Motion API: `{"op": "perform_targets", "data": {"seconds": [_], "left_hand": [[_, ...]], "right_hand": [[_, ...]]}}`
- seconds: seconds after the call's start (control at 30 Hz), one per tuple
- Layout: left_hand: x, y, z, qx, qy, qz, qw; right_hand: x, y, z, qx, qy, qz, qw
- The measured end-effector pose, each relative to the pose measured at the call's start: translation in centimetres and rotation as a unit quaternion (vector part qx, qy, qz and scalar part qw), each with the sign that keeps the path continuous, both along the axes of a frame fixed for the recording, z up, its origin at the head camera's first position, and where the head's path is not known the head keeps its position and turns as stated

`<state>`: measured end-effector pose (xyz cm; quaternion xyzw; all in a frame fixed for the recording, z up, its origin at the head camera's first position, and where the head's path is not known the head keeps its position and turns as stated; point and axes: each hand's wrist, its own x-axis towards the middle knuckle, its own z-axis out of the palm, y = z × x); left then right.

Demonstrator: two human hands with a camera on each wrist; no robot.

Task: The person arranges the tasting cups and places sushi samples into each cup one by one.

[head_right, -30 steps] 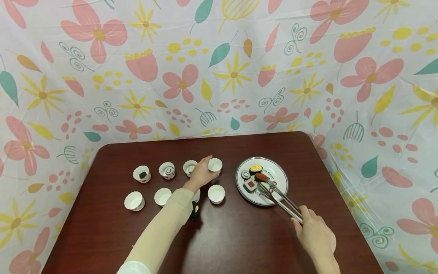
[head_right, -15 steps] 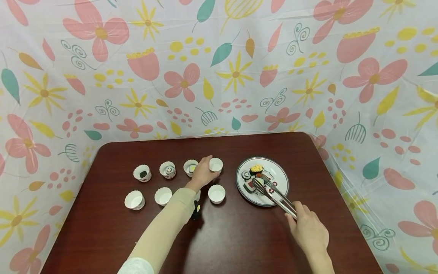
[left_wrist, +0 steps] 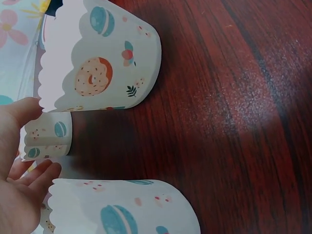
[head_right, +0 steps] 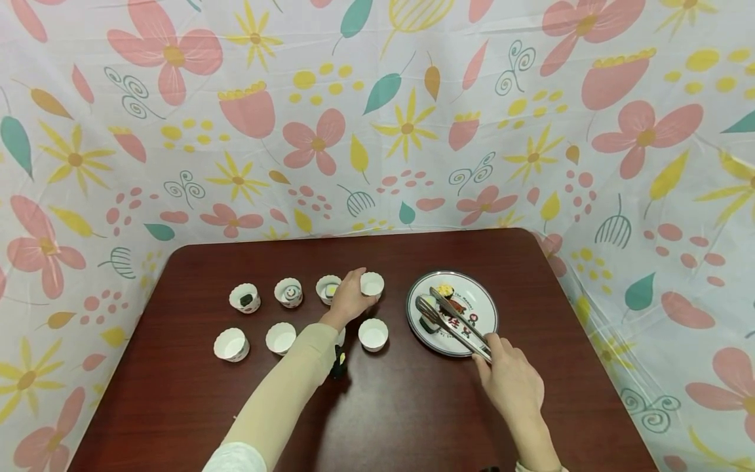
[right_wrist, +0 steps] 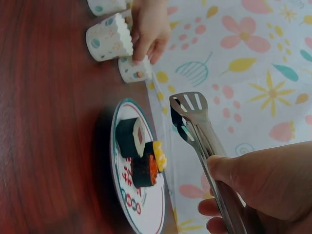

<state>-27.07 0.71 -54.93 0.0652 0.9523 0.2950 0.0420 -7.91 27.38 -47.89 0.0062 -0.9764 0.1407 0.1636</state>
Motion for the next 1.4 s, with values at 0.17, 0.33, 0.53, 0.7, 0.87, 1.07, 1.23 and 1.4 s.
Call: {"op": "perform_targets", "data": {"seconds": [0.17, 0.33, 0.53, 0.7, 0.87, 1.07, 1.23, 1.4], "left_hand": [[0.1, 0.1, -0.1, 0.011, -0.007, -0.003, 0.9999], [0.1, 0.1, -0.3, 0.017, -0.003, -0.001, 0.9998], [0.1, 0.0, -0.6, 0.029, -0.003, -0.001, 0.9996], [0.1, 0.0, -0.5, 0.03, -0.002, -0.003, 0.9995], [0.2, -0.1, -0.3, 0.032, -0.006, -0.007, 0.9994], [0.2, -0.1, -0.4, 0.043, -0.013, -0.008, 0.999], [0.1, -0.1, -0.5, 0.043, -0.004, -0.009, 0.999], [0.2, -0.1, -0.2, 0.044, -0.009, -0.012, 0.9989]], "right_hand": [[-0.9, -0.9, 0.1, 0.005, -0.006, 0.002, 1.0], [-2.0, -1.8, 0.0, 0.006, -0.019, 0.004, 0.9998], [-3.4, -2.8, -0.4, 0.005, -0.026, 0.003, 0.9997], [-4.6, -3.6, -0.7, -0.004, -0.029, 0.008, 0.9995], [-5.5, -4.5, -1.1, -0.007, -0.024, 0.017, 0.9995], [-6.5, -5.4, -1.4, -0.008, -0.016, 0.018, 0.9997], [-7.1, -5.9, -1.5, -0.011, -0.017, 0.018, 0.9996], [-7.7, -6.3, -1.9, -0.009, -0.033, 0.023, 0.9992]]}}
